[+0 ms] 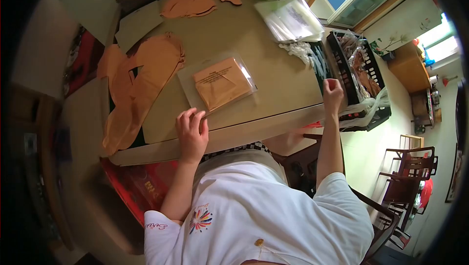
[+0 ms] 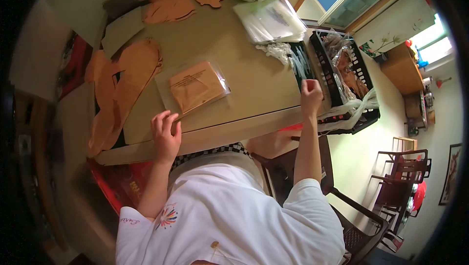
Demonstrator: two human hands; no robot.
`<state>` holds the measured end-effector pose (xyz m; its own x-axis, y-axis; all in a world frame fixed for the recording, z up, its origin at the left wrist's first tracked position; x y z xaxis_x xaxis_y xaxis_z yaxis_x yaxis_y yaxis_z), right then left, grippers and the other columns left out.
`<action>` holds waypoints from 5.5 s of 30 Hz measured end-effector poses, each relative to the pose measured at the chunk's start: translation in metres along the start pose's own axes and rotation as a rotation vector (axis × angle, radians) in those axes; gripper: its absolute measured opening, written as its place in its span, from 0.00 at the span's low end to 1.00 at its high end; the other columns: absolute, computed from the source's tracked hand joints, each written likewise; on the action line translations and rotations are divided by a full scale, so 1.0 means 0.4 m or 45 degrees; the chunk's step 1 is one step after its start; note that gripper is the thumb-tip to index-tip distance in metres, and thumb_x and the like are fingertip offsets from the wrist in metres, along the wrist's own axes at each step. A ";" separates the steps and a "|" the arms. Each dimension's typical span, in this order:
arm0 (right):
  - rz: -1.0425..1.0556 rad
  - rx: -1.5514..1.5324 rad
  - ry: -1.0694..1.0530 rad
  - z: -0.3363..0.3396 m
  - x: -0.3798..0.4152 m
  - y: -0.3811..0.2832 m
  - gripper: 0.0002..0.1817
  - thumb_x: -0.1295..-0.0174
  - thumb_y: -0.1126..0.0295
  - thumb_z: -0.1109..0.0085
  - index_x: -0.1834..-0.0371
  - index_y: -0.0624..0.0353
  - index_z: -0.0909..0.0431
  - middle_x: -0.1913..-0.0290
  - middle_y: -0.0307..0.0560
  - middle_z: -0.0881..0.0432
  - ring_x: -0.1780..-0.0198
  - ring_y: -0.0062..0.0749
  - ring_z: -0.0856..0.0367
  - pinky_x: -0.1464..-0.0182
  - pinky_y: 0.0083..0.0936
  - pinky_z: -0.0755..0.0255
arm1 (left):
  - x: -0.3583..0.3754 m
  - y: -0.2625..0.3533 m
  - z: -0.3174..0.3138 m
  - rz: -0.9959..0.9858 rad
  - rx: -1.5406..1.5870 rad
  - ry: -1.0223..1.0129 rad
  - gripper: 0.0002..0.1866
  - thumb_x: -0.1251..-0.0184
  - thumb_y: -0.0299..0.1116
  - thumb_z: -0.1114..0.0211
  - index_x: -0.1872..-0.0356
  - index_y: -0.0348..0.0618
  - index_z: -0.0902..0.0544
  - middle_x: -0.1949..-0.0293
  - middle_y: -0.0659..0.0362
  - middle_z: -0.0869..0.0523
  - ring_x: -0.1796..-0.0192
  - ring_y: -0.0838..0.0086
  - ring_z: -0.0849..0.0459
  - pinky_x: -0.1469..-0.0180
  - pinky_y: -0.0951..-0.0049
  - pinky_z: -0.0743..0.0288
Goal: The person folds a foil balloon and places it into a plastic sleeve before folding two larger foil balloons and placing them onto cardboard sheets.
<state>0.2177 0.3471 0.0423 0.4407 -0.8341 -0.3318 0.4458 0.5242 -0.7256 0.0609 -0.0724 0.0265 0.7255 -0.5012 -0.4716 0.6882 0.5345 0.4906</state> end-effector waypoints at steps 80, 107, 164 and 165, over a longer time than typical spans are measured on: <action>1.152 -0.008 -0.623 -0.543 0.310 -0.524 0.18 0.37 0.68 0.42 0.43 0.51 0.25 0.41 0.47 0.25 0.38 0.44 0.28 0.35 0.43 0.38 | 0.019 0.008 0.079 0.520 -0.150 -0.336 0.12 0.26 0.35 0.50 0.69 0.39 0.28 0.80 0.44 0.18 0.75 0.47 0.17 0.74 0.50 0.24; 1.178 0.050 -0.677 -0.546 0.328 -0.503 0.19 0.32 0.61 0.47 0.39 0.46 0.26 0.34 0.53 0.32 0.30 0.48 0.38 0.31 0.53 0.46 | -0.076 -0.053 0.013 0.405 -0.480 -0.314 0.11 0.31 0.35 0.43 0.72 0.41 0.23 0.77 0.48 0.16 0.72 0.51 0.15 0.70 0.53 0.22; 1.160 0.090 -0.600 -0.560 0.332 -0.491 0.19 0.32 0.60 0.48 0.39 0.48 0.26 0.34 0.56 0.32 0.30 0.50 0.37 0.31 0.55 0.46 | -0.071 -0.038 -0.024 0.319 -0.467 -0.045 0.11 0.28 0.37 0.44 0.71 0.46 0.26 0.79 0.51 0.17 0.75 0.52 0.16 0.74 0.54 0.24; 1.161 0.092 -0.599 -0.560 0.332 -0.492 0.19 0.32 0.60 0.48 0.39 0.47 0.26 0.34 0.56 0.32 0.30 0.50 0.37 0.31 0.55 0.46 | -0.073 -0.033 -0.022 0.317 -0.481 -0.077 0.11 0.28 0.37 0.44 0.71 0.46 0.26 0.79 0.51 0.17 0.74 0.52 0.16 0.74 0.55 0.23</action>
<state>0.0141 0.0948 0.0060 0.8888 0.0300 -0.4572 -0.1724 0.9464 -0.2730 0.0306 -0.0588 0.0272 0.8755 -0.3587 -0.3238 0.4502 0.8490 0.2766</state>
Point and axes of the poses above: each hand's wrist, its own x-axis away from the middle knuckle, its own z-axis out of the back of the hand, y = z × x, the point moved 2 cm from there along -x, towards the middle knuckle
